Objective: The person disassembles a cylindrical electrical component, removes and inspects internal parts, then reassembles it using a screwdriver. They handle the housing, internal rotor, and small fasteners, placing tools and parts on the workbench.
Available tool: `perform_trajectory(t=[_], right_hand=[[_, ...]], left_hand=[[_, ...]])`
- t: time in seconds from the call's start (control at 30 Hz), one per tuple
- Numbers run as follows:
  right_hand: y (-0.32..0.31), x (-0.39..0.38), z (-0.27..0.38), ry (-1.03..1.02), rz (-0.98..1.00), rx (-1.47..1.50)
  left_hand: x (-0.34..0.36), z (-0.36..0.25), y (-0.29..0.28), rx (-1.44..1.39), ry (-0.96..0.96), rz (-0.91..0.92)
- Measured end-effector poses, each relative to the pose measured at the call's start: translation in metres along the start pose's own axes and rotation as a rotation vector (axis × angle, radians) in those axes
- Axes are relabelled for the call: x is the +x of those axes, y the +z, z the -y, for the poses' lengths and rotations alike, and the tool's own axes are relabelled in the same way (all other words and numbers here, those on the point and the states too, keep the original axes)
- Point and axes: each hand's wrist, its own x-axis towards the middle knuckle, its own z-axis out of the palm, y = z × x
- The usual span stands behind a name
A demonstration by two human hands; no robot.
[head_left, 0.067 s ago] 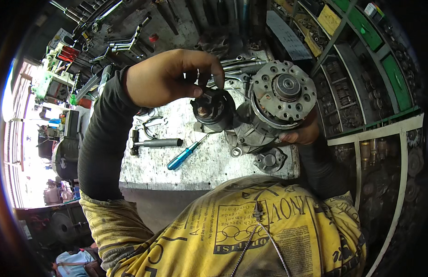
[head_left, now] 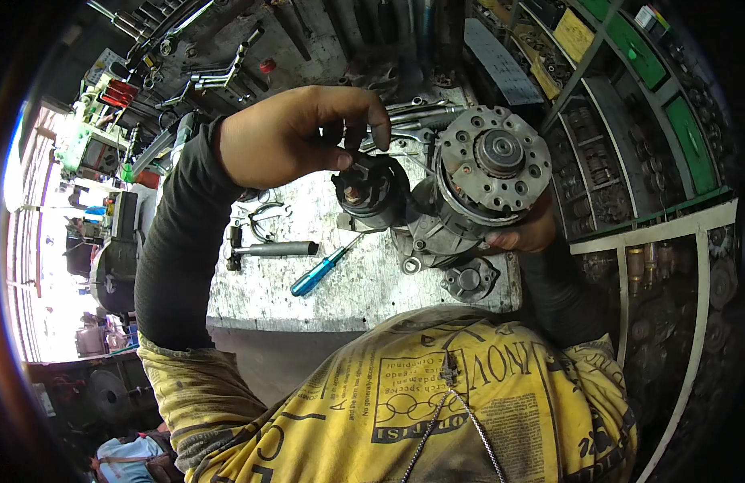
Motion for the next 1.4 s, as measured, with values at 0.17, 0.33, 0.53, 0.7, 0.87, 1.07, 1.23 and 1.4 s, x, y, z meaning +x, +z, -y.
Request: perform_trajectory(t=[0.17,0.33,0.53,0.7,0.87,1.07,1.23,1.4], right_hand=[[-0.005,0.002,-0.002,-0.007,-0.025,-0.069],[-0.011,-0.004,-0.005,0.012,-0.023,-0.139],[-0.033,0.036,0.017,0.179,0.102,0.384],[-0.037,0.128,0.014,0.319,0.446,-0.182],[-0.006,0.173,-0.013,0.414,1.088,-0.398],[0.013,0.175,-0.017,-0.138,1.244,-0.601],[0.014,0.180,-0.020,-0.384,1.290,-0.593],[0.014,0.183,-0.020,-0.549,1.309,-0.653]], left_hand=[[0.002,0.008,0.004,-0.051,0.101,-0.101],[0.000,0.023,0.009,-0.199,0.077,-0.131],[0.000,0.032,0.014,-0.425,0.105,-0.157],[-0.003,0.037,0.025,-0.591,0.073,-0.242],[-0.008,0.033,0.034,-0.791,0.010,-0.313],[-0.012,0.027,0.034,-0.770,-0.052,-0.342],[-0.014,0.022,0.031,-0.584,-0.135,-0.342],[-0.013,0.010,0.026,-0.739,-0.269,-0.313]])
